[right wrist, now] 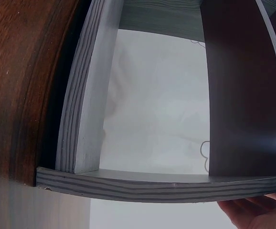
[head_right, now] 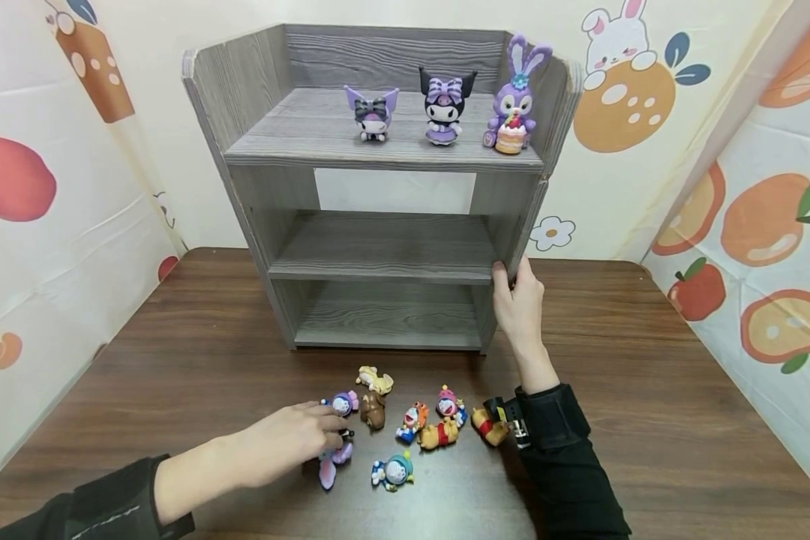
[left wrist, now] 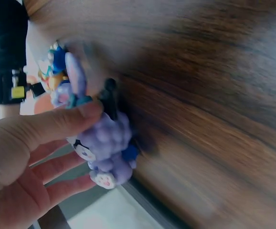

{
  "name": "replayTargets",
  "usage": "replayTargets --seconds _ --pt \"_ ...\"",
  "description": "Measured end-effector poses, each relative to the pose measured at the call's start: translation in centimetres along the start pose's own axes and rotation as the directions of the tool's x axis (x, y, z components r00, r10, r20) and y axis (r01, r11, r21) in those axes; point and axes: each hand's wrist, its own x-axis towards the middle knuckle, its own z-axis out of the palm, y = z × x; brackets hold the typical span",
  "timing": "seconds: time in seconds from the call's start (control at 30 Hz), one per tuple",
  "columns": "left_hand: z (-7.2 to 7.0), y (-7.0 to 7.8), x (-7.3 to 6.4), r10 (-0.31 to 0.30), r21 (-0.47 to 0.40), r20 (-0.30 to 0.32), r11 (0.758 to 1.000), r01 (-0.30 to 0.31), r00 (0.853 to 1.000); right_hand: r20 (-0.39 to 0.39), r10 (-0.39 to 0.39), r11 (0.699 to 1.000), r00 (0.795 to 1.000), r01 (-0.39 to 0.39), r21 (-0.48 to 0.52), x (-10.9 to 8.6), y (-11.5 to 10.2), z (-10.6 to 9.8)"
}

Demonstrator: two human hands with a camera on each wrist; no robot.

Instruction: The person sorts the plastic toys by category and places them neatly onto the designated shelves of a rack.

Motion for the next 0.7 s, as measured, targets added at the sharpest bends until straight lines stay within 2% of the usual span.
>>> replayTargets --seconds 0.07,0.13,0.23,0.3,0.53,0.6,0.63,0.7 --pt "0.1 -0.5 -0.2 -0.037 -0.130 0.007 0.991 0.037 0.999 0.000 -0.001 1.000 1.000 0.001 0.001 0.0 0.0 0.0" --pt "0.3 -1.1 -0.3 -0.079 -0.269 0.014 0.960 0.080 0.997 -0.001 -0.003 1.000 1.000 0.003 0.002 0.0 0.0 0.0" --pt "0.5 -2.0 -0.5 -0.130 -0.444 0.008 0.888 0.120 0.992 -0.002 -0.004 1.000 1.000 0.004 0.001 0.0 0.1 0.0" --pt "0.6 -2.5 -0.6 -0.144 -0.524 -0.007 0.843 0.119 0.990 -0.004 -0.005 1.000 1.000 0.005 -0.002 0.0 0.1 0.0" --pt "1.4 -4.1 -0.7 -0.214 -0.713 -0.068 0.693 0.103 0.974 -0.005 -0.009 1.000 1.000 0.009 -0.003 0.0 0.2 0.1" --pt "1.8 -4.4 -0.7 -0.246 -0.795 -0.053 0.597 0.108 0.968 -0.007 -0.010 1.000 1.000 0.010 -0.004 0.0 0.2 0.1" --pt "2.0 -4.6 -0.7 -0.261 -0.836 -0.041 0.537 0.109 0.965 -0.007 -0.010 1.000 1.000 0.010 -0.003 0.0 0.2 0.1" --pt "2.5 -5.0 -0.8 -0.282 -0.915 -0.010 0.389 0.105 0.959 -0.009 -0.009 1.000 1.000 0.009 -0.003 0.0 0.2 0.1"
